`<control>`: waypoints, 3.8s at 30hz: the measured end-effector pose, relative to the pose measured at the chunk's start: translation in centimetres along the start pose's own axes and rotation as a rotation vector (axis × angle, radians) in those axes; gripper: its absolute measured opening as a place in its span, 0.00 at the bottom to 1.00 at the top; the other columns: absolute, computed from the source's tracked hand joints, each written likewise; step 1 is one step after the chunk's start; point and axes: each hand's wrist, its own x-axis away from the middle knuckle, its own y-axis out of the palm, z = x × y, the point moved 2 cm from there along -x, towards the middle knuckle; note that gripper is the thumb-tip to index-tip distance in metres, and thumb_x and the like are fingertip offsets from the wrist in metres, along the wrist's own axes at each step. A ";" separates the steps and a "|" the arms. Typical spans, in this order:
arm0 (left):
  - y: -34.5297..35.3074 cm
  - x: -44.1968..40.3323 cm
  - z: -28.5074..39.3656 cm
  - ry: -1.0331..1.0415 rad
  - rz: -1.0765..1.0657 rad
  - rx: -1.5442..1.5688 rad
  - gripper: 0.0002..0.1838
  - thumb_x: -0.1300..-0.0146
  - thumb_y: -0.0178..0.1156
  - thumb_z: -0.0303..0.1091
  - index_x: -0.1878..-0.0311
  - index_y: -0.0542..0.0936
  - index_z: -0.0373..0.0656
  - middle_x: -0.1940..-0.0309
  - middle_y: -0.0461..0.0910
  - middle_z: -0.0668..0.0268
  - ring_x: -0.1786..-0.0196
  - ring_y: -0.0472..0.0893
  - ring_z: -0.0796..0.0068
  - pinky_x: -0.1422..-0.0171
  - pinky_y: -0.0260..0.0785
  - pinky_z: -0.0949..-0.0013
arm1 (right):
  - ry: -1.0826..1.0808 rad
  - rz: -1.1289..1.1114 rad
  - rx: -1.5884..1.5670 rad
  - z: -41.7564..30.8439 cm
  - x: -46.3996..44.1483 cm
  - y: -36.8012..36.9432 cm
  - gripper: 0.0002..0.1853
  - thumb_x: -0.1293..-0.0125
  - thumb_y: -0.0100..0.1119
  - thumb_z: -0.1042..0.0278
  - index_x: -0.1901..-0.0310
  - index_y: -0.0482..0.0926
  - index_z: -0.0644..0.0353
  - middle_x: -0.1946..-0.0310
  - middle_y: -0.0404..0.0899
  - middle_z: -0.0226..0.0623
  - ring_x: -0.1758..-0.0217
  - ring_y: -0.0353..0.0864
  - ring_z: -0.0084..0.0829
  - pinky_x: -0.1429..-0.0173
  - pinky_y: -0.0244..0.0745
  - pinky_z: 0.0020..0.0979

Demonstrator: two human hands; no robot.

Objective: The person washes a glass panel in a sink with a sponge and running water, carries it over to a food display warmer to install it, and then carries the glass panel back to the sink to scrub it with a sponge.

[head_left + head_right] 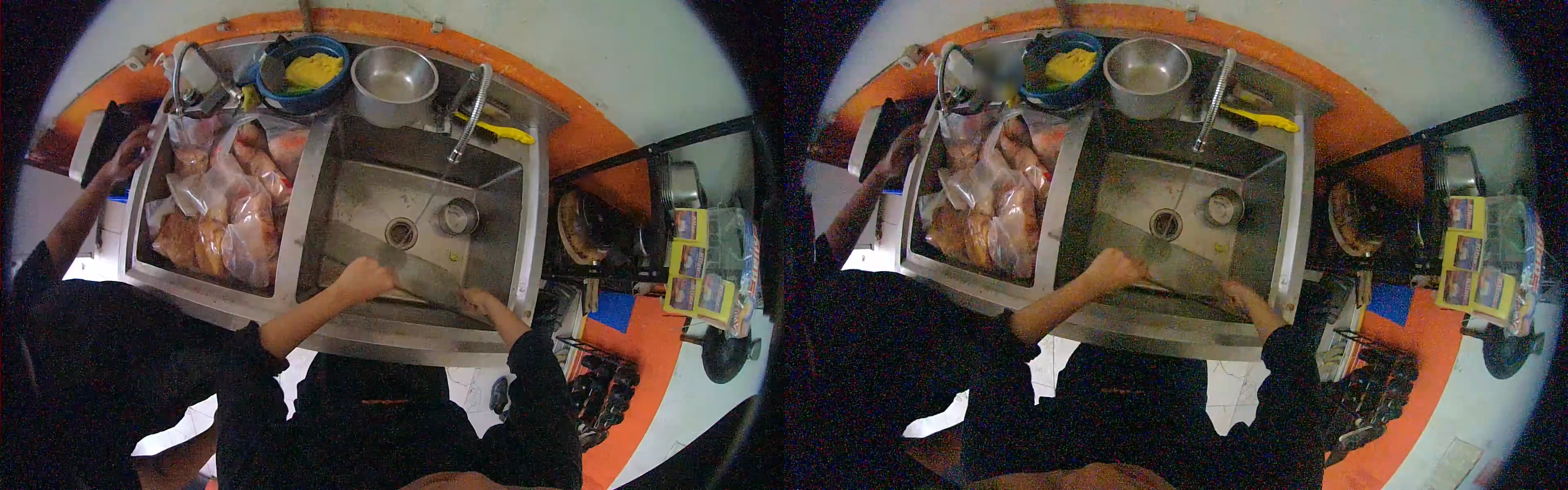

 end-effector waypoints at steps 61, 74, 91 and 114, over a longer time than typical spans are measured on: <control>-3.5 -9.6 -7.7 0.061 0.178 0.045 0.18 0.47 0.51 0.54 0.64 0.76 0.51 0.72 0.78 0.67 0.72 0.79 0.63 0.69 0.71 0.61 | -1.551 0.255 0.222 -37.7 23.3 3.8 0.12 0.45 0.59 0.60 0.66 0.79 0.60 0.71 0.80 0.39 0.68 0.79 0.32 0.62 0.71 0.31; -6.7 -4.6 -9.2 -0.249 -0.124 -0.017 0.25 0.53 0.56 0.63 0.62 0.81 0.53 0.68 0.80 0.67 0.62 0.78 0.67 0.61 0.70 0.65 | -1.410 -0.073 0.255 -37.3 28.1 5.1 0.13 0.38 0.51 0.63 0.66 0.73 0.67 0.66 0.78 0.41 0.60 0.76 0.28 0.49 0.67 0.28; -5.1 -6.2 -5.2 -0.109 -0.077 -0.014 0.22 0.49 0.50 0.60 0.63 0.80 0.55 0.77 0.78 0.68 0.70 0.80 0.67 0.69 0.70 0.66 | -1.217 -0.065 0.429 -32.5 27.3 -1.9 0.06 0.41 0.54 0.70 0.66 0.76 0.65 0.69 0.80 0.35 0.65 0.78 0.22 0.58 0.70 0.25; -3.7 -8.5 -3.9 -1.021 0.188 0.656 0.08 0.49 0.54 0.27 0.66 0.76 0.35 0.70 0.79 0.53 0.66 0.80 0.59 0.67 0.73 0.59 | -0.974 0.002 -0.546 -33.5 20.7 7.0 0.12 0.39 0.52 0.62 0.78 0.68 0.52 0.88 0.53 0.18 0.88 0.50 0.13 0.86 0.43 0.20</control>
